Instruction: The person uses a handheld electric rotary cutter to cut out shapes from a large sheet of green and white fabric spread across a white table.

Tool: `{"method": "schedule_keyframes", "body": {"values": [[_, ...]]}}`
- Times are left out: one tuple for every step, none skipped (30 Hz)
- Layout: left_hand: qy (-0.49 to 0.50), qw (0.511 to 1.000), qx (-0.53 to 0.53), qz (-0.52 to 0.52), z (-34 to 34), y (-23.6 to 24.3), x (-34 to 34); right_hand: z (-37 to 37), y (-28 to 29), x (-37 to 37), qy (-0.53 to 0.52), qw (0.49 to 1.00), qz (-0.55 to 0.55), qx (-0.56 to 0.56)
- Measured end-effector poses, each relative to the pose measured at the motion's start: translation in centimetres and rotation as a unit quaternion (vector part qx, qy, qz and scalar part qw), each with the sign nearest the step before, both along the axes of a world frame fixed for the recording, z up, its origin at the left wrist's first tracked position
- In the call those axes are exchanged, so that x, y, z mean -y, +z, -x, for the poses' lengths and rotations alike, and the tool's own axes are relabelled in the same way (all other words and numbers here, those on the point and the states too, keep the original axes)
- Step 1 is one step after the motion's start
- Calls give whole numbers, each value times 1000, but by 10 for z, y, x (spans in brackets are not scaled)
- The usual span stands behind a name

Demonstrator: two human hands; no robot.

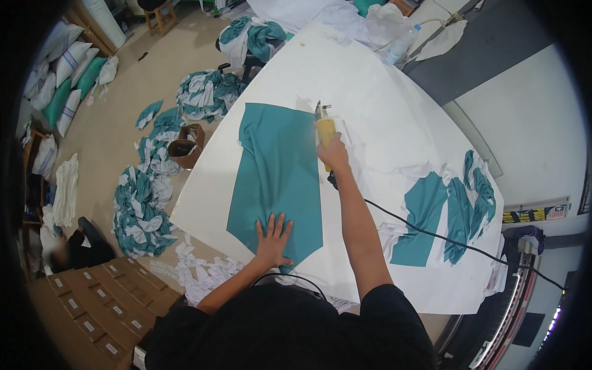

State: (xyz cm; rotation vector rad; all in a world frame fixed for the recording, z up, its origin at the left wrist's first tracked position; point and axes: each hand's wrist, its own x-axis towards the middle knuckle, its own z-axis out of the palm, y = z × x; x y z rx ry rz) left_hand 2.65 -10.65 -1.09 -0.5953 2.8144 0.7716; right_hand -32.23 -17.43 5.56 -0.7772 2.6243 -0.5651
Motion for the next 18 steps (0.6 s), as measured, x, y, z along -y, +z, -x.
{"method": "schedule_keyframes", "body": {"values": [[0,1000,-1,0,0,-1,0,0,-2,1,-6,1000,2,-2],[0,1000,-2,1,0,-2,0,-1,-5,2,-11,1000,4,-4],[1,1000,0,-1,0,-2,-1,-1,-7,3,-15,1000,6,-8],[2,1000,3,-2,0,-2,-1,-2,-10,5,-19,1000,10,-11],[4,1000,6,-4,0,-1,-1,-2,-12,8,-22,1000,13,-15],[2,1000,7,-7,0,-2,-2,-2,-14,10,-28,999,7,-19],[3,1000,9,-8,-1,-1,0,-1,-15,14,-32,999,3,-23],[3,1000,11,-9,-2,0,1,1,-17,18,-36,999,-1,-26],[1,1000,12,2,-2,2,0,2,-17,21,-40,999,2,-32],[-2,1000,13,16,-1,8,0,7,-20,24,-45,998,8,-37],[-9,999,13,30,0,14,-2,16,-26,21,-55,997,13,-44],[-16,999,7,44,2,10,-10,28,-30,18,-63,996,18,-57],[-15,998,3,61,2,-3,-18,31,-29,18,-62,996,21,-56],[-13,997,-1,77,2,-10,-19,32,-28,15,-60,996,25,-55],[-54,997,45,-13,-1,-10,-11,32,-27,10,-58,996,28,-55],[-92,986,90,-108,-8,-7,-2,26,-26,3,-55,997,41,-37],[-125,962,133,-204,-14,-2,7,19,-26,-8,-50,997,52,-18],[-155,945,111,-267,-9,14,23,26,-37,-31,-54,995,78,-33]]}}
